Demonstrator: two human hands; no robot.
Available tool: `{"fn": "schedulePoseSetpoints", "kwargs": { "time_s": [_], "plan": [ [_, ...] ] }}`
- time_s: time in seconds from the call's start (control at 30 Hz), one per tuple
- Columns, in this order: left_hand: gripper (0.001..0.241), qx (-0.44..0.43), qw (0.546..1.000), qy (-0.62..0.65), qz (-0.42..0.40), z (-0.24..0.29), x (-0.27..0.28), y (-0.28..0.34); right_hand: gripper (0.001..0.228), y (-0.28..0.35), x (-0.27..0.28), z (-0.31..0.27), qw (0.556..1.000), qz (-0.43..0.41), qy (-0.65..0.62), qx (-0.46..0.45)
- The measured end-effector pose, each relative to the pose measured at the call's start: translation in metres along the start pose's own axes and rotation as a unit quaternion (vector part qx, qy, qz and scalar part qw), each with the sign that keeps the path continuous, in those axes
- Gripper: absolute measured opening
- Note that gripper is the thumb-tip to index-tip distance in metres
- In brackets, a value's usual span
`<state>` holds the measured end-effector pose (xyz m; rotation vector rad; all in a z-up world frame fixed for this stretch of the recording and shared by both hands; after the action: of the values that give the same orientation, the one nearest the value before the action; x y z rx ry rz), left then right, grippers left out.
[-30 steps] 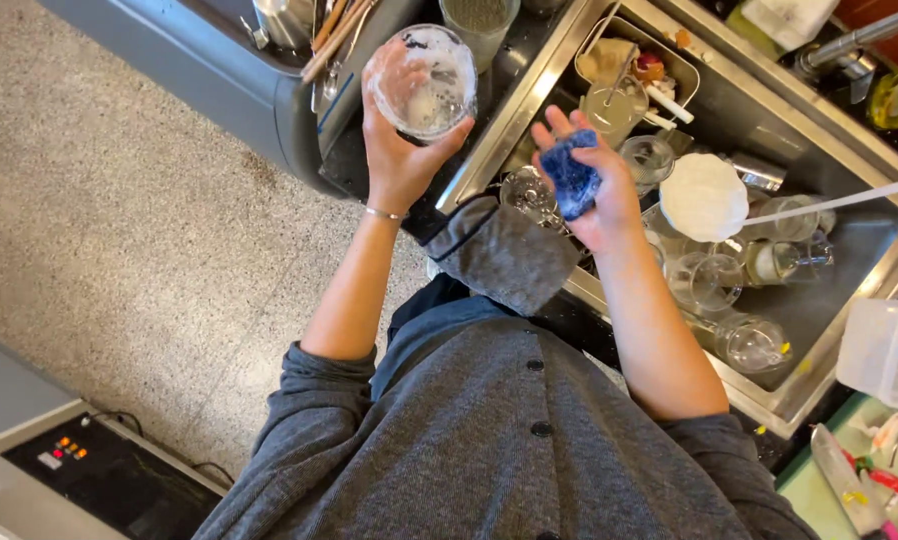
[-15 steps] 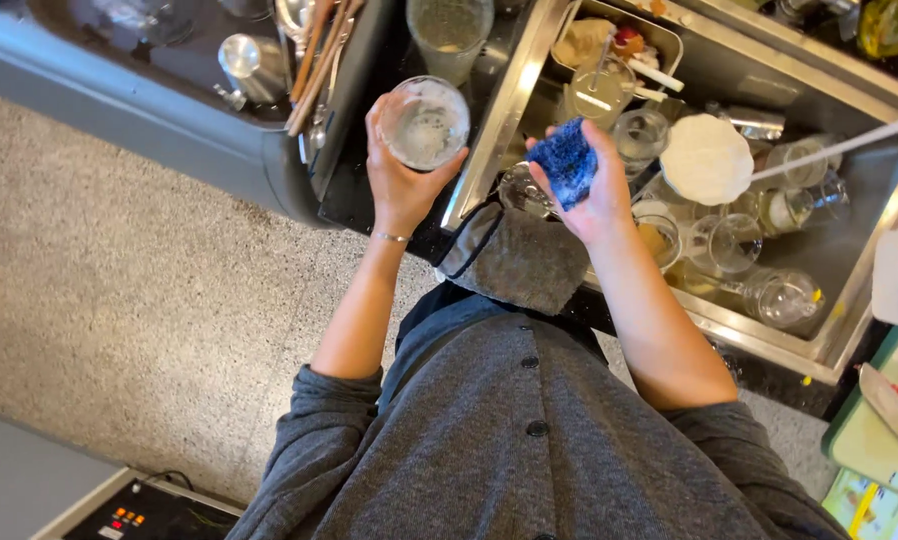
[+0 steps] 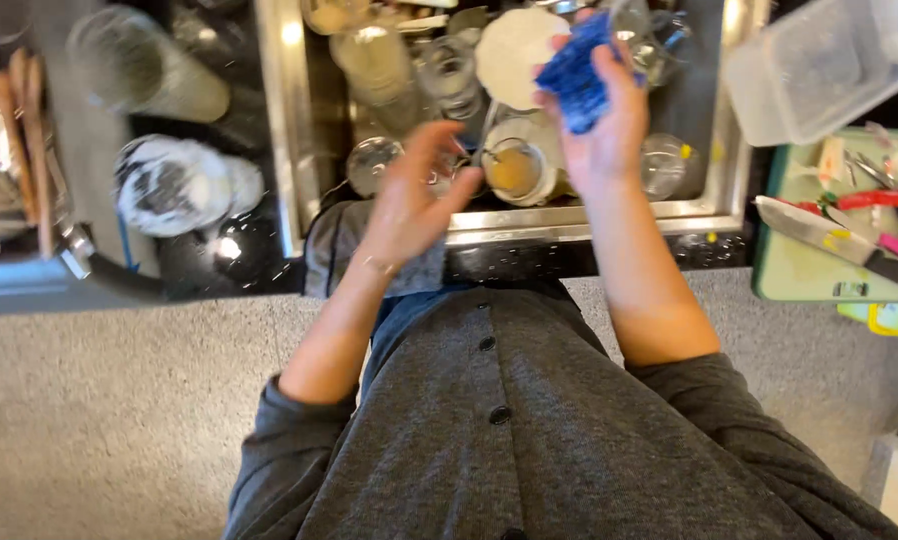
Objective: Washing and rinsing various glasses and cups in a kitchen sink using soap and water.
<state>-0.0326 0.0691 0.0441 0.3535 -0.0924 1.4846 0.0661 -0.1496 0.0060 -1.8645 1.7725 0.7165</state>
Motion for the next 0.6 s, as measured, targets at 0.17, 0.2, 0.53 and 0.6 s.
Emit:
{"fn": "schedulePoseSetpoints", "kwargs": {
  "time_s": [0.17,0.2,0.53,0.6],
  "plan": [
    [0.084,-0.170,0.936,-0.299,-0.080,-0.006,-0.166,-0.084,0.042,-0.012,0.088,-0.084,0.996,0.036,0.020,0.076],
    [0.097,-0.130,0.894,-0.409,-0.131,-0.005,-0.197,-0.098,0.042,-0.015,0.101,-0.097,0.995,0.044,0.024,0.089],
    [0.098,-0.156,0.825,-0.534,-0.096,-0.075,-0.297,-0.163,0.044,-0.007,0.170,-0.125,0.996,0.066,0.052,0.036],
    [0.102,-0.095,0.820,-0.545,-0.148,-0.065,-0.291,-0.158,0.042,-0.004,0.173,-0.124,0.996,0.054,0.062,0.020]
  ]
}}
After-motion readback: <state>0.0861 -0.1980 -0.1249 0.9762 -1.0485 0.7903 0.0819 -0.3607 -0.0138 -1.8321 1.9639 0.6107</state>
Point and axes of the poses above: each hand's wrist, its own y-axis away from the middle knuckle, its own x-axis out of the back of the hand, z = x × y, the point moved 8 cm from there along -y, towards the middle knuckle, and after that the axes turned 10 degrees about x, right-handed, at the moved point
